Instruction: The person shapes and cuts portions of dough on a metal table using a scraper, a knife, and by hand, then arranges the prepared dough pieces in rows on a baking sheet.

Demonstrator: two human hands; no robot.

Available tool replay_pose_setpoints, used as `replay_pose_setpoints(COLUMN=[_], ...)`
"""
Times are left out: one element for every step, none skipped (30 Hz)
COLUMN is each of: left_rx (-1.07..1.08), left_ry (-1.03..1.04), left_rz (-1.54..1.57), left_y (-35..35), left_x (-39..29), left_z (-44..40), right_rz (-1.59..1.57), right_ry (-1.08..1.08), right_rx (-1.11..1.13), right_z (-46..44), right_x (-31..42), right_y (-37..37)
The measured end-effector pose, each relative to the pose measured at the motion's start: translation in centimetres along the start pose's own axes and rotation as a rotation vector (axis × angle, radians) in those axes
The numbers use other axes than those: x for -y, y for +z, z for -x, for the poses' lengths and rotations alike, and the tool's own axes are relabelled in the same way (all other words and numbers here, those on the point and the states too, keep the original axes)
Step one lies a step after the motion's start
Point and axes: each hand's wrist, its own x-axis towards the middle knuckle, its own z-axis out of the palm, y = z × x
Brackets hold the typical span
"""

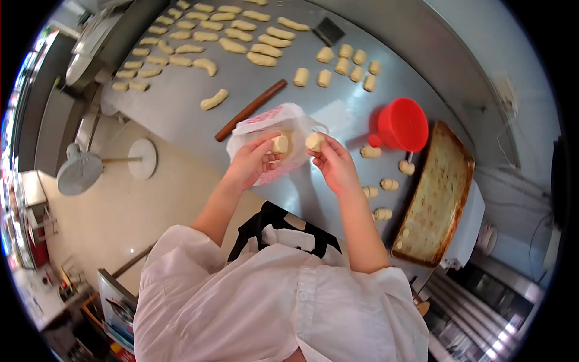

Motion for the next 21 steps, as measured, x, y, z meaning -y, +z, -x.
replay_pose_setpoints(left_rx=[0.025, 0.121, 0.217, 0.267, 0.3, 0.303, 0.31, 0.352, 0.337, 0.32, 0.355, 0.357, 0.352, 0.364, 0.391, 0.415, 0.416, 0.504, 0.59, 0.603, 0.603], left_ry=[-0.017, -0.072, -0.131, -0.154, -0.178, -0.212, -0.252, -0.296, -0.328, -0.362, -0.405, -0.428, -0.445, -0.468, -0.406, -0.338, -0.351, -0.172, 0.019, 0.196, 0.19], left_rz=[-0.022, 0.059, 0.14, 0.117, 0.099, 0.028, -0.045, -0.06, -0.106, -0.156, -0.179, -0.202, -0.225, -0.249, -0.426, -0.597, -0.608, -0.872, -1.131, -1.282, -1.292], left_y=[1.1, 2.6, 4.3, 6.2, 8.1, 10.3, 12.6, 14.7, 16.5, 18.4, 20.2, 22.0, 23.7, 25.5, 27.5, 29.4, 31.2, 33.2, 34.9, 36.6, 37.6], left_x=[0.2, 0.4, 0.9, 2.1, 3.3, 4.8, 6.5, 8.6, 10.7, 13.2, 15.7, 17.8, 19.8, 21.7, 23.9, 25.9, 27.9, 29.9, 31.7, 33.3, 34.8], left_z=[0.1, 0.4, 0.5, 0.5, 0.4, 0.3, -0.1, -0.5, -1.0, -1.4, -1.7, -2.1, -2.3, -2.4, -2.4, -2.2, -2.2, -2.2, -2.1, -1.7, -1.8], right_rz=[-0.017, -0.173, -0.327, -0.396, -0.406, -0.456, -0.507, -0.471, -0.489, -0.393, -0.299, -0.211, -0.24, -0.076, 0.095, 0.279, 0.265, 0.564, 0.865, 0.909, 0.898], right_ry=[-0.023, -0.009, -0.002, -0.015, -0.049, -0.049, -0.051, -0.077, -0.11, -0.12, -0.124, -0.124, -0.138, -0.181, -0.212, -0.386, -0.38, -0.301, -0.211, -0.203, -0.199], right_rx=[-0.024, -0.004, 0.019, 0.037, 0.011, 0.006, -0.005, -0.101, -0.154, -0.26, -0.36, -0.526, -0.556, -0.677, -0.791, -0.858, -0.867, -0.978, -1.072, -1.103, -1.102], right_z=[1.8, 3.7, 5.4, 6.8, 8.1, 9.6, 11.3, 13.4, 15.5, 17.7, 19.9, 22.4, 24.5, 26.6, 28.6, 29.9, 31.8, 33.7, 35.0, 35.7, 36.1], right_x=[0.3, 0.6, 1.0, 0.7, 0.2, 0.0, -0.3, -0.4, -0.5, -0.8, -1.1, -0.3, -0.6, -1.3, -2.2, -3.6, -3.2, -2.2, -1.3, -0.7, -0.9], right_y=[-1.5, -3.1, -4.8, -7.1, -9.2, -11.3, -13.6, -15.3, -17.6, -20.0, -22.2, -23.6, -26.0, -29.1, -32.1, -35.4, -37.2, -38.3, -39.0, -39.6, -40.6])
